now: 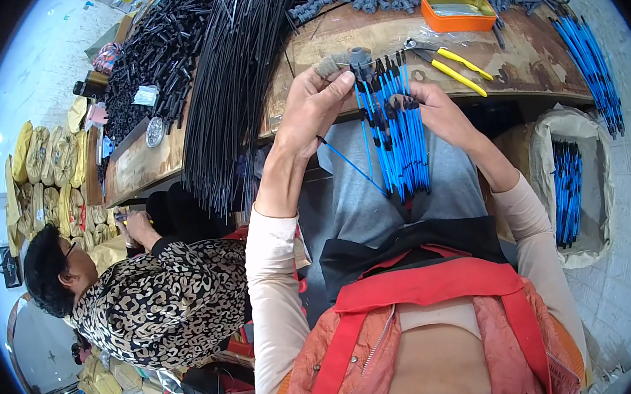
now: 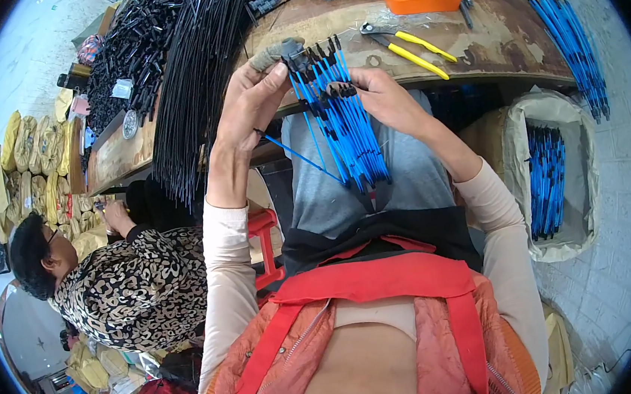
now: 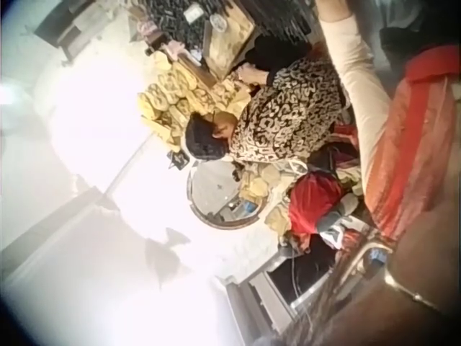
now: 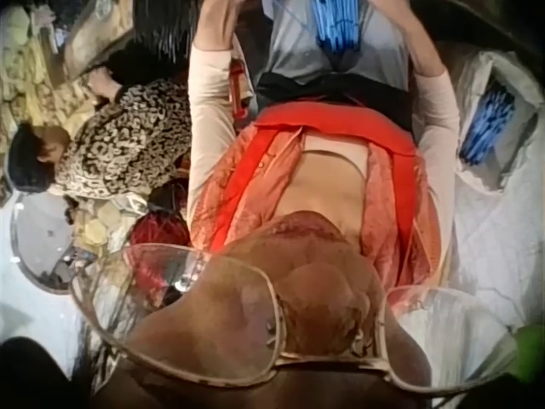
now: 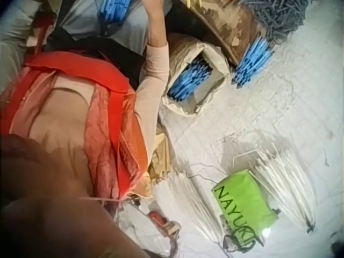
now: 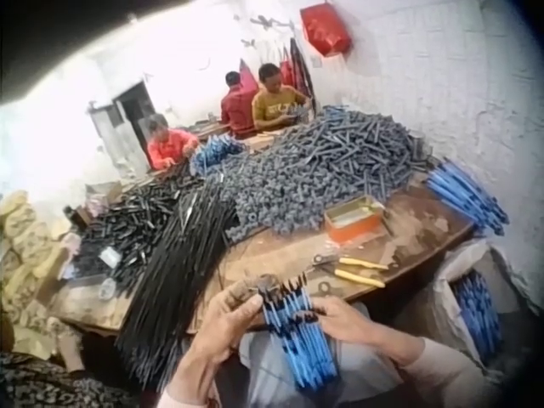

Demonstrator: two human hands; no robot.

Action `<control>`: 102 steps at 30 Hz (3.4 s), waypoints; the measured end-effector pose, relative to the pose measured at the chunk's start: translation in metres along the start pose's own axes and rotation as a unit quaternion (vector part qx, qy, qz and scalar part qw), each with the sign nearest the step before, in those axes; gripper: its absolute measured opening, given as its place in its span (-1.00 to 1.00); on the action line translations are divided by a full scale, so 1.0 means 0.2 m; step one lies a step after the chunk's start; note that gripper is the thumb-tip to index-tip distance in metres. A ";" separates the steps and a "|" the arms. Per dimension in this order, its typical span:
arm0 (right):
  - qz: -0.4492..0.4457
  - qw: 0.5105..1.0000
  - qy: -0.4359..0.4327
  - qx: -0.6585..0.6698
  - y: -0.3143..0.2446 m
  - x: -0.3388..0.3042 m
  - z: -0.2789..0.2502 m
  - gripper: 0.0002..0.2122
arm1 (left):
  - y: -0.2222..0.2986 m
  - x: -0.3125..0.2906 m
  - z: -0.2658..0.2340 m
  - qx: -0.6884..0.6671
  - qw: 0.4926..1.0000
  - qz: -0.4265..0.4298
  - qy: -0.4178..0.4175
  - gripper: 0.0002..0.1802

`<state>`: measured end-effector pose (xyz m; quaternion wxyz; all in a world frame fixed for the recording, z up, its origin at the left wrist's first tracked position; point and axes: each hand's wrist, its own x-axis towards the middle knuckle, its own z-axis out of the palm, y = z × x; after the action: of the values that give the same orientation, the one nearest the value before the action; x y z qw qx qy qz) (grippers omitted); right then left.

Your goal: The recorder bundles blue and black wires together using a clamping tool and organizes them into boxes.

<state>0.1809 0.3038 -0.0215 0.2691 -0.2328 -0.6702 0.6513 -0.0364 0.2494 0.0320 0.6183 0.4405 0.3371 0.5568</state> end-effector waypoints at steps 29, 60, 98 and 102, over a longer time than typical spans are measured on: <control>-0.039 0.999 -0.018 -0.005 -0.05 -0.04 0.01 -0.81 | -0.04 -0.02 0.00 -0.019 1.000 -0.018 0.003 -0.68; -0.012 0.994 -0.096 0.055 -0.19 -0.24 0.23 -0.93 | -0.07 -0.26 0.02 -0.134 0.991 -0.017 -0.015 -0.59; -0.017 0.988 0.052 -0.143 -0.15 -0.34 0.35 -0.77 | -0.15 -0.43 0.36 0.253 0.930 0.133 0.229 -0.74; -0.010 0.987 0.011 -0.161 -0.21 -0.32 0.30 -0.77 | -0.11 -0.41 0.29 0.139 0.970 0.101 0.170 -0.75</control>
<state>0.1918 0.2146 0.0165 0.2423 -0.2738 -0.7654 0.5296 0.0119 0.1590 0.0289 0.4252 0.4530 0.4648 0.6309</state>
